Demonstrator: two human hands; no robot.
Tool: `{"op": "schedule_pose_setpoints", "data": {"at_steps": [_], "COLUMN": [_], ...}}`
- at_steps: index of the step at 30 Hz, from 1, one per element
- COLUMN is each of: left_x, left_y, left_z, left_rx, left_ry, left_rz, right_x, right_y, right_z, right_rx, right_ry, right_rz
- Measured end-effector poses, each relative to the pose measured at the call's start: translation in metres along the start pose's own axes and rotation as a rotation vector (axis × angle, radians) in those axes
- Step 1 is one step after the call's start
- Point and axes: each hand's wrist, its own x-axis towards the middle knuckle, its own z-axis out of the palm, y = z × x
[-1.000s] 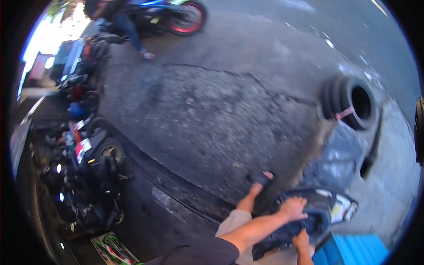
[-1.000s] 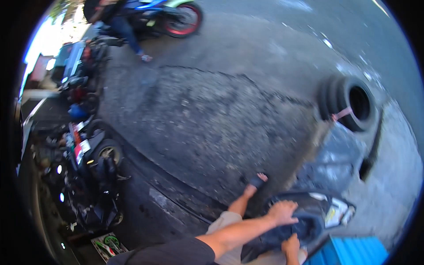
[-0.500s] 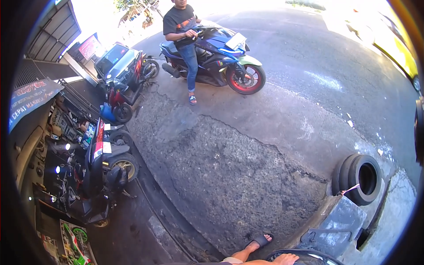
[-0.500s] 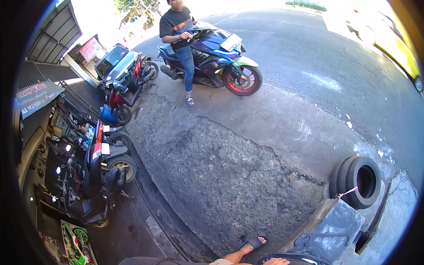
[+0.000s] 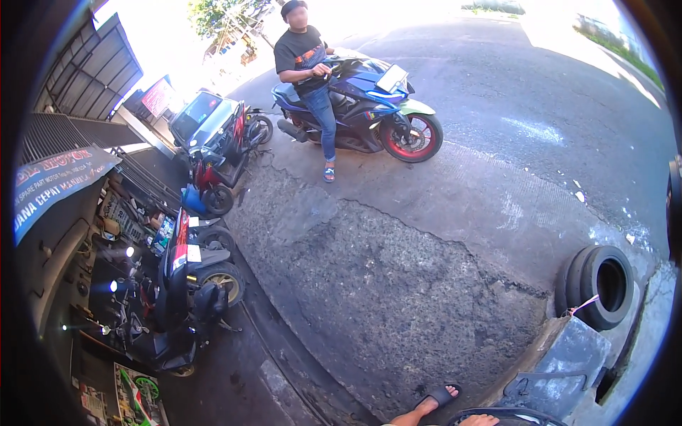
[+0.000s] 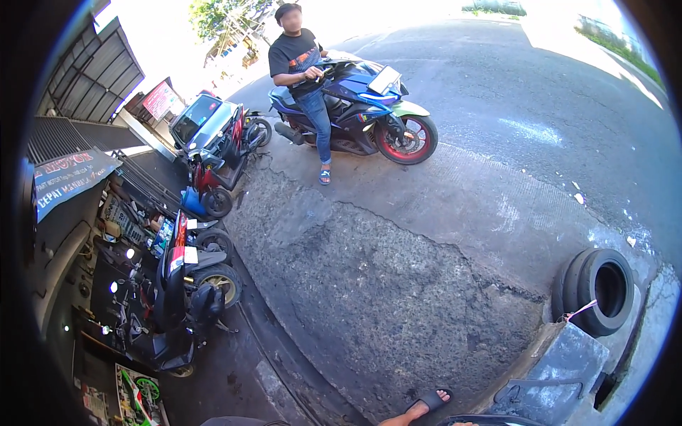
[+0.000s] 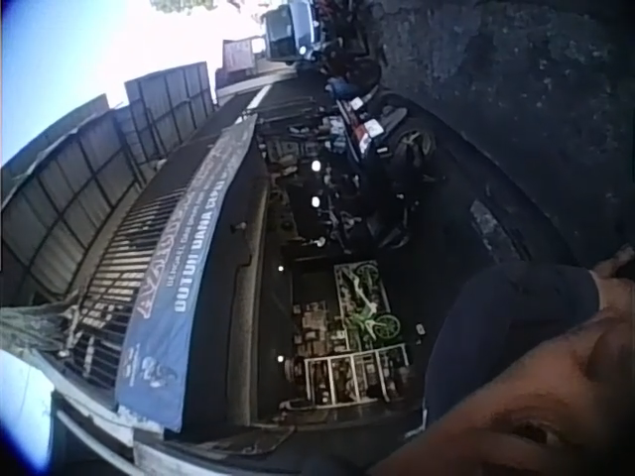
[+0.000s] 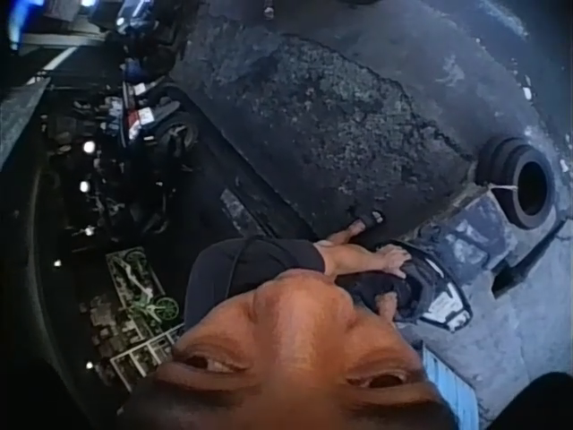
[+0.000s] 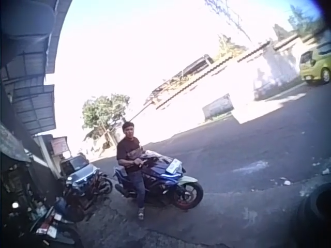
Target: Cutting and modifying a plastic motorcycle storage compartment using a hacksaw blade and a small tool.
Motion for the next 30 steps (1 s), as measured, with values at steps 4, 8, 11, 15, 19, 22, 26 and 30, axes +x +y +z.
{"op": "schedule_pose_setpoints", "data": {"at_steps": [4,8,11,15,19,22,26,30], "left_x": [0.016,0.02,0.033,-0.004,0.009,0.022,0.029,0.02], "left_y": [0.086,0.156,0.193,0.031,0.007,0.053,0.109,0.129], "left_z": [-0.015,-0.01,-0.032,-0.073,-0.006,0.01,-0.007,-0.019], "left_rx": [-0.228,-0.443,-0.627,-0.276,0.106,-0.085,-0.342,-0.538], "left_ry": [-0.057,-0.099,-0.136,0.233,0.557,0.403,0.176,0.009], "left_rz": [0.002,-0.06,-0.059,-0.035,-0.047,-0.055,-0.026,-0.094], "right_x": [-0.017,-0.011,-0.005,0.008,0.024,0.024,0.001,0.0], "right_y": [-0.005,-0.016,-0.001,0.038,0.043,0.065,0.038,0.002], "right_z": [-0.006,-0.006,-0.005,0.032,0.024,0.022,0.019,-0.003], "right_rx": [0.024,-0.13,-0.247,-0.372,-0.344,-0.312,-0.222,-0.143], "right_ry": [0.077,0.148,0.097,0.188,0.098,0.074,0.156,0.332], "right_rz": [0.024,0.029,0.023,-0.101,-0.17,-0.277,-0.154,-0.264]}}
